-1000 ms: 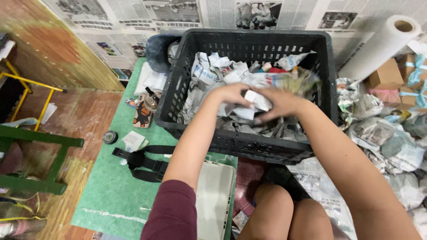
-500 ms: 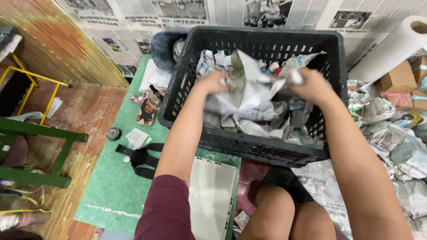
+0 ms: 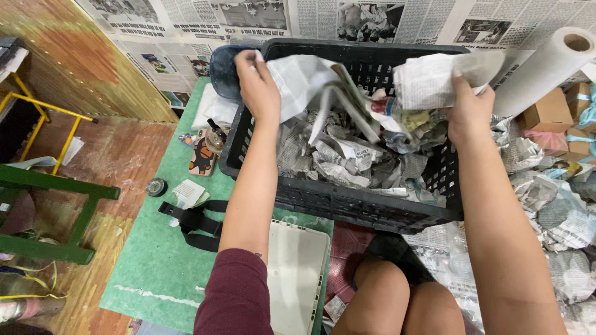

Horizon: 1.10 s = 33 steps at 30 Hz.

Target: The person wraps various small objects, including a bowl, a cup, and a glass, in newspaper sheets. They fold the paper around each item and place the wrapped bundles on a nearby table.

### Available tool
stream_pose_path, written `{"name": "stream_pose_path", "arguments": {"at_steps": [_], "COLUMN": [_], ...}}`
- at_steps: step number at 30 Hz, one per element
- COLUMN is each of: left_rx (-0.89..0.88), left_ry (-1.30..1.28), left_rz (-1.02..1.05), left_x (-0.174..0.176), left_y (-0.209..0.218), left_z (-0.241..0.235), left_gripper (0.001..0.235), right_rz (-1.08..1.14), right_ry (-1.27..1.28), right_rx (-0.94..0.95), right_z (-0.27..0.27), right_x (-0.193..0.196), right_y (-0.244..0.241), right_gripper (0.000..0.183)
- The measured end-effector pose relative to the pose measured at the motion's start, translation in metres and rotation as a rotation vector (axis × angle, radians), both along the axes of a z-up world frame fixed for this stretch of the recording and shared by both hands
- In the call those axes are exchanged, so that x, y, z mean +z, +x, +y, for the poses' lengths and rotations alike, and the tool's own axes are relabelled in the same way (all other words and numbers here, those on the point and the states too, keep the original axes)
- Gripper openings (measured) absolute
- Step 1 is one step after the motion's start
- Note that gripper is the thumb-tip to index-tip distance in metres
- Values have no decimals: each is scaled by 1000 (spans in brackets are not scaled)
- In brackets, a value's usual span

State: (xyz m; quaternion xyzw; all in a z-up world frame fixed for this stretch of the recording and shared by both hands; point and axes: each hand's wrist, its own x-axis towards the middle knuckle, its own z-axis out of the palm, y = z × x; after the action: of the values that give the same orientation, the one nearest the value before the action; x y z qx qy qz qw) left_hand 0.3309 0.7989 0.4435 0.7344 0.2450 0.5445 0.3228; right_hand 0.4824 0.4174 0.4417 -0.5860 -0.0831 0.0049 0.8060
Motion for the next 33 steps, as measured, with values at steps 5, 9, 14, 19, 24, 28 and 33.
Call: {"name": "stream_pose_path", "arguments": {"at_steps": [5, 9, 14, 19, 24, 28, 33], "left_rx": [-189, -648, -963, -1071, -1015, -855, -507], "left_ry": [-221, -393, -335, -941, -1107, -1187, -1066], "left_rz": [-430, 62, 506, 125, -228, -823, -710], "left_x": [-4, -18, -40, -48, -37, -21, -22], "left_y": [19, 26, 29, 38, 37, 26, 24], "left_z": [16, -1, -9, 12, 25, 39, 52], "left_gripper": [24, 32, 37, 38, 45, 44, 44], "right_rz": [-614, -989, -1176, -870, -883, -886, -387], "right_ry": [-512, -958, -1242, -1705, -1575, -1065, -405], "right_rx": [-274, -45, 407, 591, 470, 367, 240], "right_z": [2, 28, 70, 70, 62, 60, 40], "right_x": [9, 31, 24, 9, 9, 10, 18], "right_y": [-19, -56, -88, -88, -79, -71, -59], "right_gripper": [46, 74, 93, 82, 24, 19, 13]}}
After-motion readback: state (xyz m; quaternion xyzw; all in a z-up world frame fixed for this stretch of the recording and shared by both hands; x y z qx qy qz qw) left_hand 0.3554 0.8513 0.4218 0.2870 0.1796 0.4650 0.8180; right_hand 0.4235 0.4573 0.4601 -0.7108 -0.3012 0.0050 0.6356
